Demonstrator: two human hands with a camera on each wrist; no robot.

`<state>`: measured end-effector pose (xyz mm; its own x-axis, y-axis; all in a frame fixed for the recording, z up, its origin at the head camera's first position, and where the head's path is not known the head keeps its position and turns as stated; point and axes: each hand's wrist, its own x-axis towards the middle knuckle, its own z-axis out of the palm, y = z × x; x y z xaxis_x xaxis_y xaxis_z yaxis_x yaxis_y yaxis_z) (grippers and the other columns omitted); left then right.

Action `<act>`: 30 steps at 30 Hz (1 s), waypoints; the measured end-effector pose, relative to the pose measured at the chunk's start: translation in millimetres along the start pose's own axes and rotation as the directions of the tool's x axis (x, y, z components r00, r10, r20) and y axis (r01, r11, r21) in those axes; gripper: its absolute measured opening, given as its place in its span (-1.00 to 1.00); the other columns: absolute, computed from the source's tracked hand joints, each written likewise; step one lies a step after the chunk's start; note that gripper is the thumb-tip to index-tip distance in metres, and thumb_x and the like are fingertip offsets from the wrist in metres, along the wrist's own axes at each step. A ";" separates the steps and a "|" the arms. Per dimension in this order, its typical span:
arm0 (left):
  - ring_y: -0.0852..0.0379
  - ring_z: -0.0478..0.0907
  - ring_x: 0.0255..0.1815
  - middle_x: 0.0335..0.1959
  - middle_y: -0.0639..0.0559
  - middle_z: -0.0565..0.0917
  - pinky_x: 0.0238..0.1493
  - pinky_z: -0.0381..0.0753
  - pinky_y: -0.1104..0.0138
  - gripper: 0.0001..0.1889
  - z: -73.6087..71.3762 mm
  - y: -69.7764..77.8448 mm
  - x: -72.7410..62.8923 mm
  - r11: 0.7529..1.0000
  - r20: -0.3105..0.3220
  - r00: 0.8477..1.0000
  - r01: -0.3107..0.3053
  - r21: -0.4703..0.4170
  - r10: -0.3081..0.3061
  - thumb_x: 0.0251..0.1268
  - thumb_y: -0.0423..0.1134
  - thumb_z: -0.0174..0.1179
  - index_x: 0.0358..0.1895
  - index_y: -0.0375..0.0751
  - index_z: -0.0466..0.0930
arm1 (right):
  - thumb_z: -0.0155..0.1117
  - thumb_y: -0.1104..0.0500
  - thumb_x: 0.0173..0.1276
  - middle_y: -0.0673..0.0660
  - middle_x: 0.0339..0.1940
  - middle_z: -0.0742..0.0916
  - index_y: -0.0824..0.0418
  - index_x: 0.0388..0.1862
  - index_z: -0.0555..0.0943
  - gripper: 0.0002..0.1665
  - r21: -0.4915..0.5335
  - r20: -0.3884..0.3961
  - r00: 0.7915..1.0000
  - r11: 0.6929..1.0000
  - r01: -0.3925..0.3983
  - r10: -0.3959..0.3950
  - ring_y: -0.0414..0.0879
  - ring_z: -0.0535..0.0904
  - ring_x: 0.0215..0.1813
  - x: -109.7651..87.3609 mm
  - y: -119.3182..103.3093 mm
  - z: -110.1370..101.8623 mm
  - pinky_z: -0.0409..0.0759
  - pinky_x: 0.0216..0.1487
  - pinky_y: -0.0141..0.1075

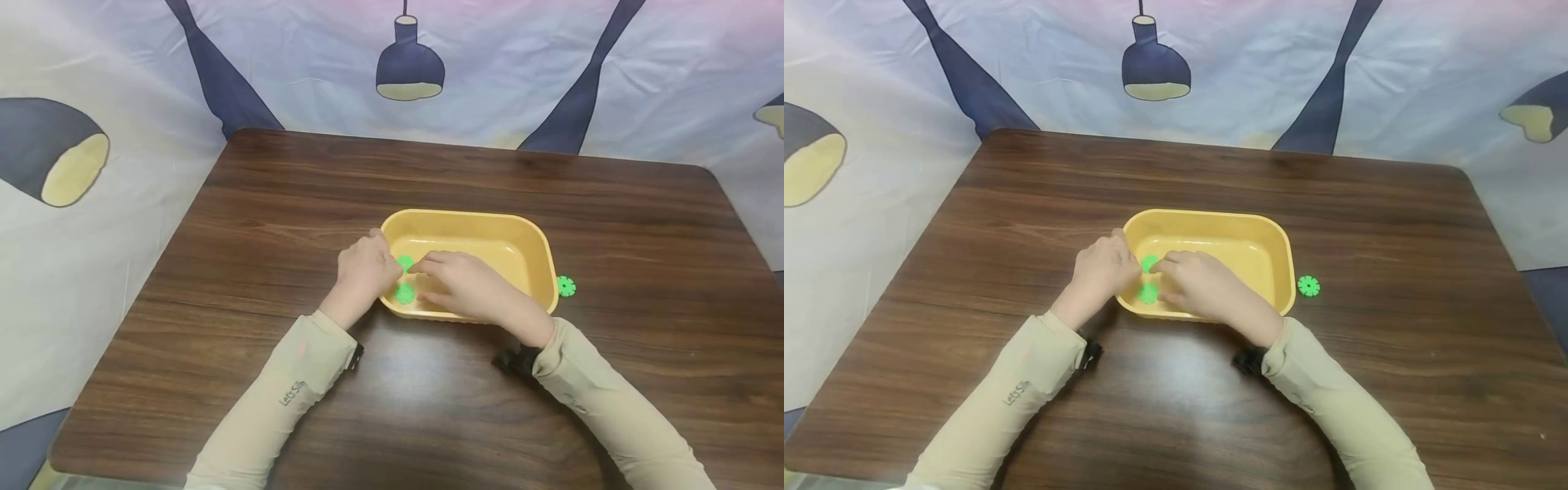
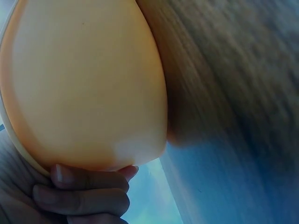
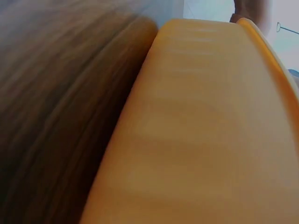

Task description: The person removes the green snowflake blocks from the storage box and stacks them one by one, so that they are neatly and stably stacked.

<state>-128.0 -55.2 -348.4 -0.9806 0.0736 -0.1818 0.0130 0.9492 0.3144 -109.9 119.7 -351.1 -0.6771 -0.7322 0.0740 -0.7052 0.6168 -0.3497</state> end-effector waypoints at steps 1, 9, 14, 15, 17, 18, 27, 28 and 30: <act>-0.08 0.60 -0.41 -0.51 -0.11 0.54 -0.38 0.52 0.09 -0.75 0.2 0.1 -0.1 1.000 0.002 1.000 0.001 -0.002 -0.001 0.00 -0.25 0.00 -0.24 -0.32 0.37 | 0.33 0.07 0.19 0.05 -0.12 0.66 0.19 0.02 0.59 -0.58 -0.009 0.030 1.000 1.000 -0.006 0.007 -0.09 0.59 -0.10 2.8 -0.8 1.1 0.51 -0.01 -0.20; -0.04 0.57 -0.45 -0.52 -0.10 0.53 -0.42 0.50 0.13 -0.75 -1.7 -0.9 0.3 1.000 0.021 1.000 0.021 -0.006 -0.021 0.02 -0.20 0.03 -0.27 -0.27 0.33 | 0.36 0.01 0.15 0.03 -0.23 0.60 0.13 -0.06 0.59 -0.60 -0.083 0.158 0.987 0.996 0.029 -0.016 -0.09 0.54 -0.19 22.5 -5.0 10.7 0.50 -0.09 -0.21; -0.02 0.55 -0.46 -0.52 -0.11 0.53 -0.45 0.48 0.16 -0.76 -4.3 -4.6 0.6 0.999 0.035 0.998 0.048 0.000 -0.048 0.00 -0.22 0.01 -0.26 -0.27 0.32 | 0.39 0.08 0.12 0.03 -0.25 0.56 0.18 -0.10 0.58 -0.63 -0.010 0.162 0.986 1.000 -0.021 0.022 -0.10 0.46 -0.20 30.8 -7.4 17.2 0.47 -0.13 -0.25; -0.03 0.55 -0.46 -0.52 -0.11 0.53 -0.45 0.48 0.15 -0.74 -4.5 -5.5 0.3 0.999 0.031 0.998 0.050 -0.006 -0.050 -0.03 -0.21 0.04 -0.26 -0.27 0.33 | 0.40 0.08 0.12 0.03 -0.26 0.55 0.20 -0.10 0.58 -0.61 0.006 0.169 0.985 0.999 -0.042 0.041 -0.10 0.45 -0.21 31.7 -7.6 17.8 0.46 -0.14 -0.25; -0.03 0.56 -0.45 -0.52 -0.10 0.54 -0.43 0.48 0.15 -0.69 -4.5 -7.2 0.4 0.999 0.026 0.999 0.047 -0.022 -0.047 -0.08 -0.18 0.12 -0.27 -0.26 0.33 | 0.41 0.09 0.11 0.03 -0.26 0.54 0.22 -0.10 0.56 -0.60 0.026 0.180 0.981 0.997 -0.075 0.069 -0.10 0.43 -0.21 33.3 -7.8 18.6 0.44 -0.15 -0.25; -0.03 0.56 -0.45 -0.52 -0.10 0.54 -0.42 0.49 0.14 -0.66 -4.5 -8.0 0.4 0.998 0.020 0.999 0.046 -0.030 -0.046 -0.12 -0.17 0.15 -0.27 -0.26 0.33 | 0.41 0.09 0.10 0.03 -0.26 0.54 0.22 -0.10 0.56 -0.59 0.031 0.184 0.980 0.996 -0.085 0.078 -0.10 0.42 -0.21 34.1 -7.7 18.9 0.44 -0.15 -0.25; -0.05 0.58 -0.42 -0.52 -0.10 0.56 -0.38 0.51 0.11 -0.57 -2.7 -8.9 0.6 0.998 -0.011 0.999 0.038 -0.051 -0.038 -0.22 -0.10 0.28 -0.28 -0.23 0.35 | 0.42 0.13 0.10 0.05 -0.20 0.58 0.24 -0.15 0.54 -0.62 0.057 0.203 0.975 0.993 -0.106 0.093 -0.09 0.48 -0.15 35.3 -6.8 19.3 0.46 -0.05 -0.24; -0.05 0.58 -0.42 -0.52 -0.10 0.56 -0.38 0.51 0.11 -0.57 -2.4 -8.6 0.4 0.998 -0.011 0.999 0.037 -0.051 -0.037 -0.22 -0.10 0.28 -0.28 -0.24 0.35 | 0.42 0.13 0.10 0.06 -0.20 0.59 0.24 -0.15 0.53 -0.63 0.058 0.204 0.975 0.993 -0.102 0.088 -0.09 0.49 -0.15 34.9 -7.0 18.9 0.46 -0.04 -0.24; -0.06 0.59 -0.41 -0.52 -0.10 0.56 -0.39 0.52 0.11 -0.57 -2.2 -7.6 -0.1 0.998 -0.007 0.999 0.037 -0.044 -0.037 -0.21 -0.10 0.29 -0.28 -0.24 0.35 | 0.40 0.12 0.12 0.06 -0.21 0.60 0.26 -0.15 0.53 -0.63 0.059 0.202 0.977 0.994 -0.087 0.074 -0.10 0.50 -0.17 34.0 -7.2 18.1 0.47 -0.03 -0.24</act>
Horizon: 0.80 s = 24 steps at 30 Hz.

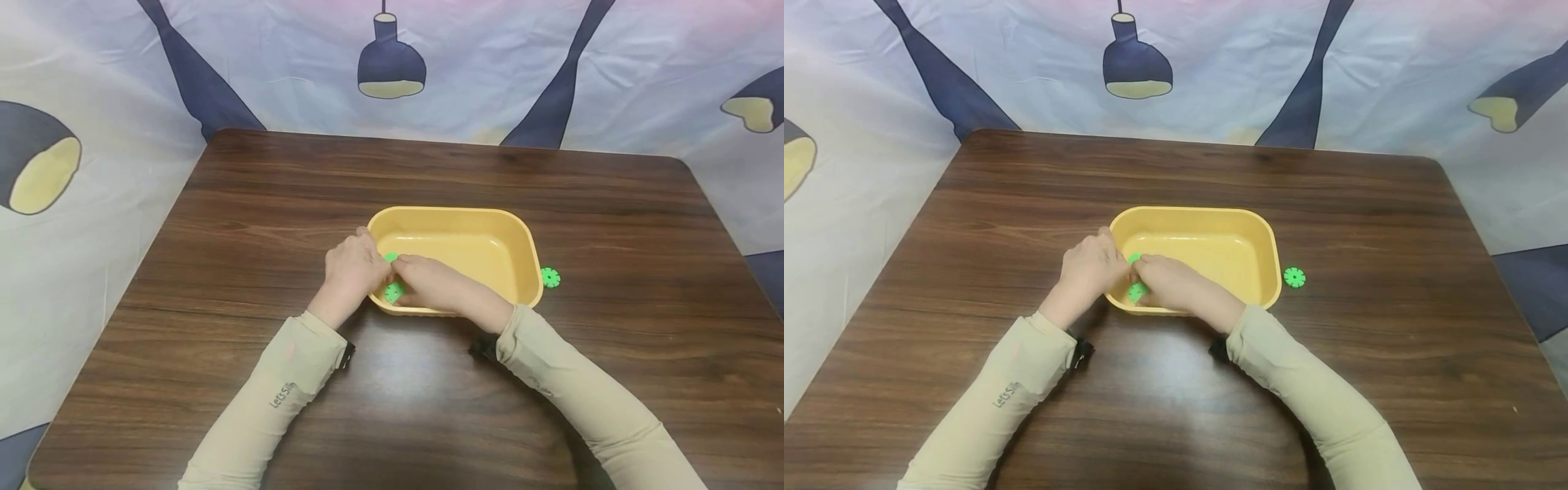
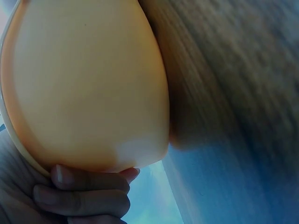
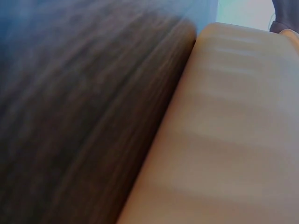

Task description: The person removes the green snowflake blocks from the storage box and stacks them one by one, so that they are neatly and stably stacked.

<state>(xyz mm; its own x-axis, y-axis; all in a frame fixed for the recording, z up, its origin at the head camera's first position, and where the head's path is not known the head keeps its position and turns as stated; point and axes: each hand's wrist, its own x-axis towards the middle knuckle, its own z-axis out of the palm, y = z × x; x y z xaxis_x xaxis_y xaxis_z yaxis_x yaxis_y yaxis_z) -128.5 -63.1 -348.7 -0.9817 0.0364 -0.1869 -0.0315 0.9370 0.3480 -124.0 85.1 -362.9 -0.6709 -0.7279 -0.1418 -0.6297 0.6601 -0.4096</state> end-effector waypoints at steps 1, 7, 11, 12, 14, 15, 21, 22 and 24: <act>-0.06 0.59 -0.41 -0.53 -0.10 0.56 -0.39 0.52 0.12 -0.57 -0.1 0.5 0.0 1.000 0.001 1.000 0.002 0.006 -0.002 -0.20 -0.10 0.28 -0.27 -0.24 0.35 | 0.40 0.11 0.12 0.06 -0.21 0.60 0.26 -0.14 0.53 -0.62 -0.004 -0.003 1.000 1.000 0.009 -0.009 -0.10 0.51 -0.17 -0.5 0.1 -0.7 0.48 -0.03 -0.24; -0.08 0.59 -0.37 -0.50 -0.13 0.56 -0.35 0.52 0.09 -0.67 -0.9 2.7 0.1 0.999 0.001 1.000 0.005 0.033 -0.005 0.00 -0.13 0.12 -0.24 -0.29 0.35 | 0.37 0.07 0.13 0.03 -0.22 0.60 0.21 -0.11 0.60 -0.63 -0.047 -0.042 0.999 0.999 0.023 -0.025 -0.12 0.52 -0.20 -6.2 3.8 -4.7 0.50 -0.07 -0.23; -0.10 0.59 -0.36 -0.49 -0.15 0.56 -0.33 0.52 0.07 -0.71 -0.7 3.2 -0.2 0.999 0.000 1.000 -0.001 0.040 0.001 0.08 -0.15 0.07 -0.24 -0.31 0.35 | 0.35 0.06 0.14 0.02 -0.21 0.60 0.18 -0.11 0.63 -0.65 -0.056 -0.065 0.997 0.998 0.034 -0.038 -0.15 0.53 -0.21 -12.9 9.2 -6.5 0.51 -0.09 -0.24; -0.10 0.59 -0.37 -0.49 -0.15 0.56 -0.33 0.52 0.07 -0.72 -0.5 3.1 -0.3 0.999 0.000 1.000 -0.001 0.037 0.001 0.06 -0.17 0.06 -0.24 -0.31 0.35 | 0.35 0.06 0.14 0.02 -0.21 0.60 0.18 -0.11 0.63 -0.65 -0.051 -0.073 0.997 0.998 0.032 -0.035 -0.15 0.52 -0.21 -15.5 10.8 -7.2 0.51 -0.10 -0.24; -0.08 0.59 -0.38 -0.50 -0.14 0.56 -0.33 0.51 0.07 -0.74 0.5 2.6 -0.4 1.000 -0.001 1.000 -0.002 0.028 0.002 0.03 -0.21 0.04 -0.25 -0.30 0.35 | 0.34 0.06 0.15 0.01 -0.21 0.59 0.18 -0.09 0.63 -0.64 -0.027 -0.098 0.995 0.999 0.021 -0.023 -0.17 0.52 -0.22 -22.0 14.8 -8.8 0.51 -0.11 -0.26; -0.08 0.59 -0.38 -0.51 -0.13 0.55 -0.33 0.51 0.07 -0.75 0.9 2.4 -0.4 1.000 -0.003 1.000 -0.002 0.022 0.003 0.02 -0.21 0.04 -0.25 -0.30 0.35 | 0.33 0.06 0.15 0.00 -0.20 0.59 0.18 -0.08 0.62 -0.63 -0.008 -0.112 0.994 1.000 0.014 -0.015 -0.18 0.52 -0.22 -26.1 17.1 -9.8 0.51 -0.11 -0.26; -0.06 0.57 -0.41 -0.52 -0.12 0.55 -0.36 0.50 0.09 -0.76 2.1 1.0 -0.4 1.000 -0.009 1.000 0.000 0.006 0.000 0.04 -0.19 0.05 -0.28 -0.27 0.34 | 0.34 0.11 0.15 -0.02 -0.15 0.62 0.19 -0.02 0.61 -0.60 0.126 -0.223 0.975 0.991 0.045 -0.017 -0.20 0.53 -0.16 -59.4 31.4 -20.7 0.50 -0.13 -0.28; -0.06 0.57 -0.41 -0.52 -0.12 0.55 -0.37 0.50 0.09 -0.75 1.9 0.7 -0.5 1.000 -0.009 1.000 0.001 0.005 -0.001 0.06 -0.17 0.07 -0.29 -0.26 0.33 | 0.35 0.12 0.15 -0.02 -0.15 0.63 0.20 -0.02 0.61 -0.60 0.139 -0.247 0.969 0.988 0.061 -0.025 -0.19 0.54 -0.16 -65.5 33.9 -22.6 0.50 -0.16 -0.27; -0.06 0.56 -0.42 -0.53 -0.11 0.55 -0.37 0.49 0.09 -0.73 1.1 0.7 -0.7 1.000 -0.008 1.000 0.007 -0.003 -0.007 0.08 -0.13 0.10 -0.29 -0.25 0.33 | 0.37 0.14 0.13 -0.03 -0.14 0.64 0.19 -0.03 0.62 -0.61 0.154 -0.296 0.955 0.985 0.077 -0.028 -0.19 0.54 -0.16 -78.2 38.5 -26.3 0.49 -0.21 -0.28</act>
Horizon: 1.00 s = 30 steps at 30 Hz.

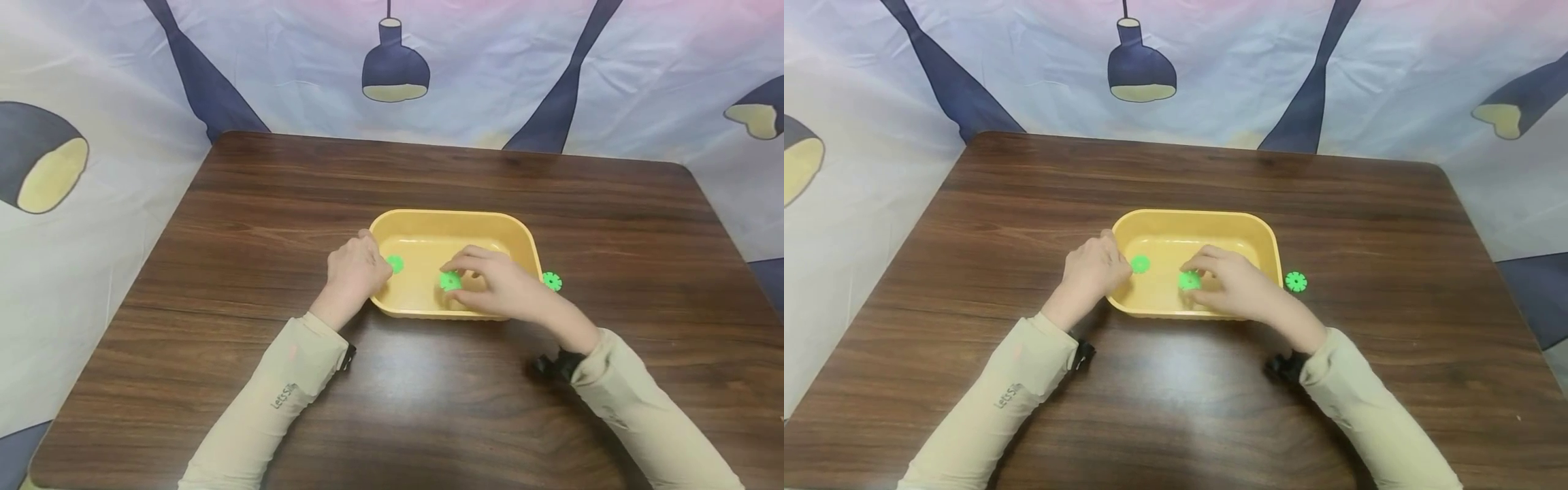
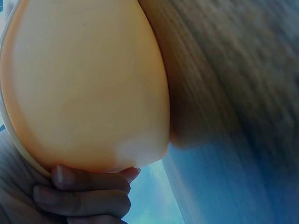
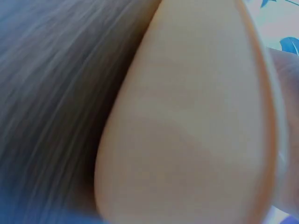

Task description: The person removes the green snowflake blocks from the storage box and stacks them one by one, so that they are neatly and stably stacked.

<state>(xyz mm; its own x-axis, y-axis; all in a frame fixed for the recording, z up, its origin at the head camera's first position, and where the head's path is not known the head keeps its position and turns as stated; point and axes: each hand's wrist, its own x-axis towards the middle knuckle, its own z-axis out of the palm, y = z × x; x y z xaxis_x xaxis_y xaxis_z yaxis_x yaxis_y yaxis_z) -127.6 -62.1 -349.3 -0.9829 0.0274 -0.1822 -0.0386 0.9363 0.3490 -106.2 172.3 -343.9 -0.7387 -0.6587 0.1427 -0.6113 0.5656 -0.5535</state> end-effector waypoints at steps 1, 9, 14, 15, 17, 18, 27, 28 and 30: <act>-0.06 0.56 -0.42 -0.54 -0.11 0.54 -0.37 0.49 0.09 -0.70 -0.1 0.4 0.1 1.000 0.000 1.000 0.000 -0.003 0.000 0.09 -0.10 0.12 -0.29 -0.25 0.33 | 0.39 0.15 0.12 -0.02 -0.14 0.64 0.19 -0.03 0.62 -0.61 0.004 -0.023 1.000 1.000 0.004 -0.004 -0.19 0.55 -0.17 -6.0 1.6 -4.3 0.50 -0.24 -0.28; -0.03 0.55 -0.42 -0.53 -0.08 0.54 -0.37 0.48 0.11 -0.56 -0.2 2.6 1.4 1.000 0.026 1.000 0.003 -0.002 -0.003 0.10 0.03 0.18 -0.20 -0.29 0.35 | 0.47 0.24 0.00 -0.04 -0.15 0.67 0.11 -0.07 0.64 -0.56 -0.105 -0.255 0.961 0.985 -0.134 0.103 -0.24 0.55 -0.30 -54.5 15.7 -44.1 0.47 -0.34 -0.49; -0.02 0.54 -0.45 -0.55 -0.07 0.54 -0.43 0.47 0.15 -0.51 -0.9 0.1 0.7 1.000 0.020 1.000 0.003 0.006 -0.003 0.10 0.05 0.19 -0.15 -0.33 0.36 | 0.48 0.24 0.00 -0.06 -0.16 0.65 0.09 -0.02 0.64 -0.52 -0.137 -0.323 0.925 0.958 -0.253 0.199 -0.41 0.51 -0.20 -76.2 31.2 -62.9 0.39 -0.21 -0.62; -0.01 0.54 -0.45 -0.56 -0.07 0.54 -0.44 0.46 0.15 -0.52 -0.7 0.0 0.6 1.000 0.014 1.000 0.000 0.000 0.000 0.10 0.04 0.19 -0.15 -0.33 0.37 | 0.48 0.23 0.00 -0.05 -0.15 0.65 0.10 -0.02 0.64 -0.51 -0.153 -0.330 0.919 0.948 -0.277 0.215 -0.41 0.49 -0.18 -80.3 34.9 -64.7 0.37 -0.19 -0.62; -0.01 0.54 -0.46 -0.56 -0.07 0.54 -0.44 0.47 0.15 -0.48 -0.5 -0.2 0.1 1.000 0.009 1.000 -0.009 -0.002 0.009 0.10 0.03 0.17 -0.09 -0.38 0.37 | 0.47 0.22 0.01 -0.01 -0.15 0.65 0.12 -0.01 0.63 -0.52 -0.186 -0.335 0.909 0.928 -0.322 0.248 -0.33 0.51 -0.16 -87.5 43.1 -65.4 0.40 -0.17 -0.53; -0.01 0.54 -0.46 -0.56 -0.07 0.55 -0.44 0.47 0.15 -0.47 -0.5 0.1 -0.1 1.000 0.006 1.000 -0.010 -0.002 0.010 0.10 0.02 0.17 -0.08 -0.40 0.37 | 0.46 0.20 0.03 0.02 -0.14 0.65 0.14 -0.01 0.63 -0.53 -0.200 -0.333 0.906 0.920 -0.337 0.259 -0.25 0.53 -0.16 -90.8 48.1 -64.7 0.42 -0.19 -0.46; -0.01 0.53 -0.47 -0.56 -0.07 0.53 -0.47 0.46 0.15 -0.60 0.1 0.7 0.0 1.000 -0.008 1.000 -0.009 0.000 0.009 0.10 -0.02 0.17 -0.22 -0.29 0.37 | 0.42 0.26 0.05 0.16 -0.16 0.63 0.26 -0.06 0.61 -0.58 -0.248 -0.260 0.923 0.904 -0.348 0.284 0.08 0.58 -0.14 -100.8 71.4 -50.7 0.50 -0.26 0.00; -0.01 0.53 -0.48 -0.57 -0.06 0.52 -0.49 0.45 0.16 -0.62 0.3 0.5 0.0 1.000 -0.010 1.000 -0.010 -0.001 0.010 0.10 -0.03 0.17 -0.23 -0.29 0.36 | 0.41 0.24 0.07 0.15 -0.16 0.63 0.26 -0.05 0.61 -0.59 -0.251 -0.239 0.926 0.903 -0.348 0.291 0.07 0.58 -0.15 -100.4 72.4 -49.8 0.50 -0.25 0.00; 0.00 0.52 -0.51 -0.59 -0.06 0.52 -0.53 0.43 0.18 -0.64 0.4 0.3 -0.4 1.000 -0.015 1.000 -0.013 -0.001 0.013 0.09 -0.05 0.16 -0.25 -0.29 0.36 | 0.40 0.20 0.10 0.15 -0.15 0.63 0.25 -0.04 0.61 -0.59 -0.250 -0.196 0.930 0.901 -0.355 0.312 0.06 0.58 -0.15 -99.3 73.8 -48.0 0.51 -0.24 0.00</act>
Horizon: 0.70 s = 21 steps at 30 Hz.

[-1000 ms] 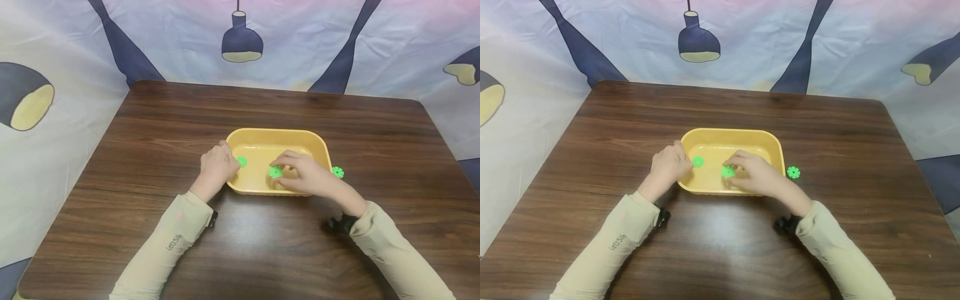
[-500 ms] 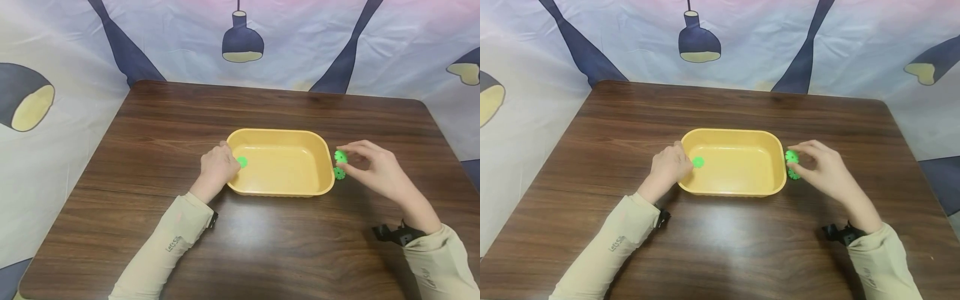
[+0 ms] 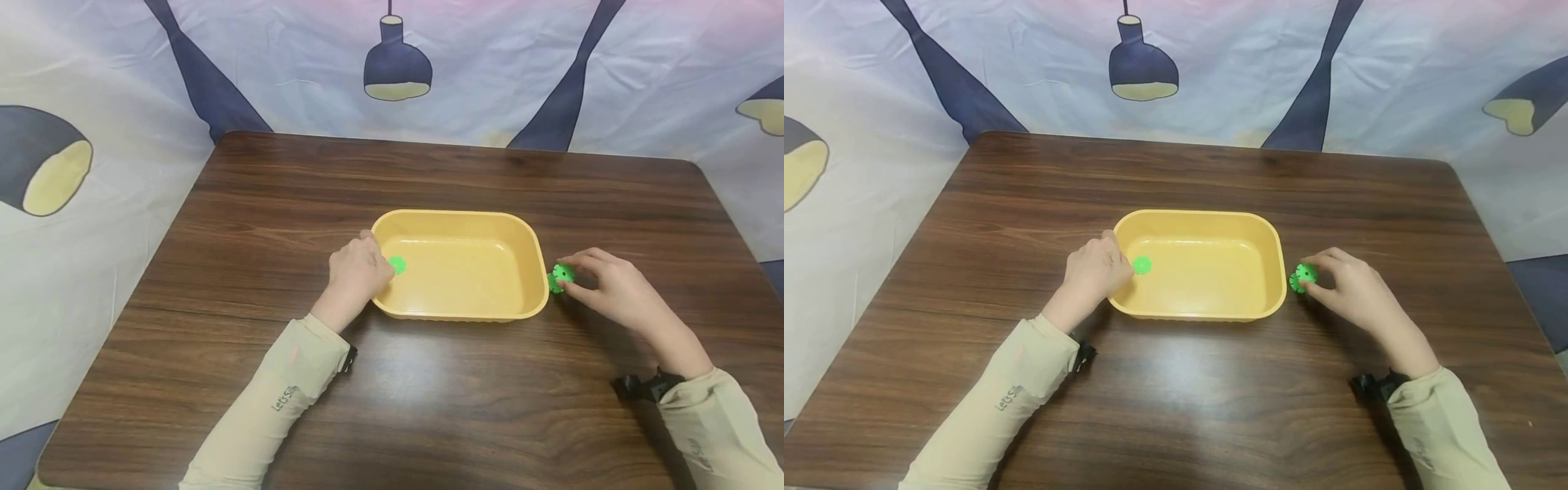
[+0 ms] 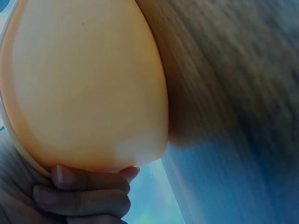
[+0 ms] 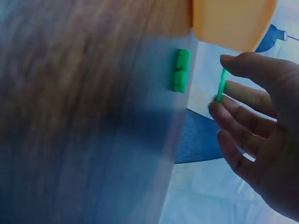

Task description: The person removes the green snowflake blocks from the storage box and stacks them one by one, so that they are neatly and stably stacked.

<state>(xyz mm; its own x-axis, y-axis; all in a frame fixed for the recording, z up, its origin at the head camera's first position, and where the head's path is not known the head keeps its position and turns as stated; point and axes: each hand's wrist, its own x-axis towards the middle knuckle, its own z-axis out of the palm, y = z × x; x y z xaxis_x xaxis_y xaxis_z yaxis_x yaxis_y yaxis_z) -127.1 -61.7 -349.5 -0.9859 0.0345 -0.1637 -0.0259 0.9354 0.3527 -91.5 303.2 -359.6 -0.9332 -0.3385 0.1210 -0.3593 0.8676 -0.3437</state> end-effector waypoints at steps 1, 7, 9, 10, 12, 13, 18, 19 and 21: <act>0.00 0.51 -0.52 -0.60 -0.06 0.52 -0.54 0.42 0.19 -0.65 0.1 -0.1 -0.1 1.000 -0.002 1.000 -0.001 -0.001 0.001 0.09 -0.06 0.16 -0.26 -0.29 0.36 | 0.40 0.18 0.11 0.15 -0.15 0.63 0.25 -0.04 0.61 -0.60 -0.002 0.021 1.000 1.000 0.001 -0.001 0.06 0.57 -0.16 0.5 0.2 0.8 0.51 -0.23 0.00; -0.02 0.53 -0.50 -0.58 -0.07 0.52 -0.52 0.44 0.16 -0.62 0.0 -0.6 -0.5 1.000 -0.009 1.000 -0.008 -0.004 0.008 0.10 -0.05 0.16 -0.23 -0.32 0.37 | 0.40 0.17 0.12 0.17 -0.19 0.64 0.28 -0.06 0.61 -0.61 -0.023 0.076 0.997 0.999 0.034 -0.032 0.04 0.57 -0.20 2.2 2.1 4.6 0.50 -0.26 -0.02; -0.02 0.53 -0.49 -0.58 -0.08 0.52 -0.51 0.45 0.15 -0.62 -0.1 -0.6 -0.7 1.000 -0.012 1.000 -0.010 -0.006 0.009 0.10 -0.06 0.15 -0.23 -0.33 0.38 | 0.39 0.15 0.12 0.17 -0.18 0.64 0.27 -0.06 0.61 -0.60 -0.033 0.093 0.995 0.999 0.028 -0.025 0.05 0.58 -0.18 2.5 2.4 4.8 0.50 -0.24 0.01; -0.03 0.53 -0.49 -0.57 -0.09 0.53 -0.50 0.46 0.14 -0.62 0.0 -0.5 -0.8 1.000 -0.014 1.000 -0.010 -0.008 0.009 0.10 -0.06 0.15 -0.22 -0.33 0.38 | 0.38 0.14 0.13 0.17 -0.16 0.64 0.27 -0.05 0.61 -0.60 -0.036 0.104 0.994 0.999 0.024 -0.021 0.06 0.58 -0.17 2.8 2.4 4.7 0.50 -0.22 0.02; -0.03 0.54 -0.48 -0.57 -0.09 0.53 -0.49 0.47 0.13 -0.63 0.1 -0.5 -0.8 1.000 -0.018 1.000 -0.009 -0.009 0.009 0.09 -0.07 0.15 -0.23 -0.33 0.38 | 0.37 0.11 0.16 0.18 -0.14 0.64 0.26 -0.03 0.61 -0.59 -0.040 0.128 0.992 0.999 0.011 -0.005 0.07 0.58 -0.15 3.5 2.7 4.8 0.50 -0.20 0.04; -0.04 0.55 -0.47 -0.56 -0.09 0.53 -0.48 0.47 0.12 -0.65 0.0 -0.5 -1.0 1.000 -0.020 1.000 -0.009 -0.010 0.009 0.10 -0.08 0.14 -0.24 -0.32 0.38 | 0.36 0.11 0.16 0.19 -0.14 0.64 0.27 -0.03 0.60 -0.59 -0.040 0.138 0.990 0.999 0.007 -0.001 0.07 0.58 -0.15 3.7 3.0 5.0 0.50 -0.19 0.05; -0.06 0.57 -0.45 -0.56 -0.10 0.54 -0.47 0.48 0.12 -0.71 0.3 -0.6 -0.8 1.000 -0.026 1.000 -0.008 -0.016 0.007 0.10 -0.09 0.13 -0.30 -0.26 0.35 | 0.36 0.10 0.18 0.20 -0.16 0.65 0.30 -0.04 0.60 -0.58 -0.045 0.145 0.989 0.999 0.006 0.000 0.05 0.58 -0.18 4.1 4.6 6.5 0.51 -0.22 0.03; -0.06 0.57 -0.45 -0.56 -0.10 0.54 -0.48 0.47 0.12 -0.71 0.3 -0.5 -0.8 1.000 -0.025 1.000 -0.007 -0.016 0.007 0.10 -0.09 0.12 -0.31 -0.25 0.35 | 0.36 0.10 0.18 0.20 -0.16 0.65 0.30 -0.04 0.60 -0.58 -0.047 0.143 0.990 0.999 0.011 -0.004 0.05 0.59 -0.18 4.0 4.9 6.8 0.51 -0.22 0.03; -0.05 0.56 -0.46 -0.56 -0.10 0.53 -0.49 0.47 0.13 -0.70 0.4 -0.4 -0.6 1.000 -0.024 1.000 -0.006 -0.013 0.006 0.10 -0.09 0.13 -0.31 -0.26 0.35 | 0.36 0.09 0.18 0.20 -0.17 0.65 0.30 -0.05 0.61 -0.58 -0.052 0.140 0.990 0.999 0.011 -0.003 0.04 0.59 -0.19 4.0 5.6 7.5 0.51 -0.23 0.02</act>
<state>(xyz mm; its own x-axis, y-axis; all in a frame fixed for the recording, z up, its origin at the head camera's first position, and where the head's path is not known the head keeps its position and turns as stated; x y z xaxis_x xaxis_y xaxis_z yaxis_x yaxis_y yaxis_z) -126.4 -62.0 -349.9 -0.9898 0.0314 -0.1391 -0.0220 0.9304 0.3659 -97.2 303.9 -368.1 -0.9212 -0.3889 -0.0096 -0.3692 0.8818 -0.2936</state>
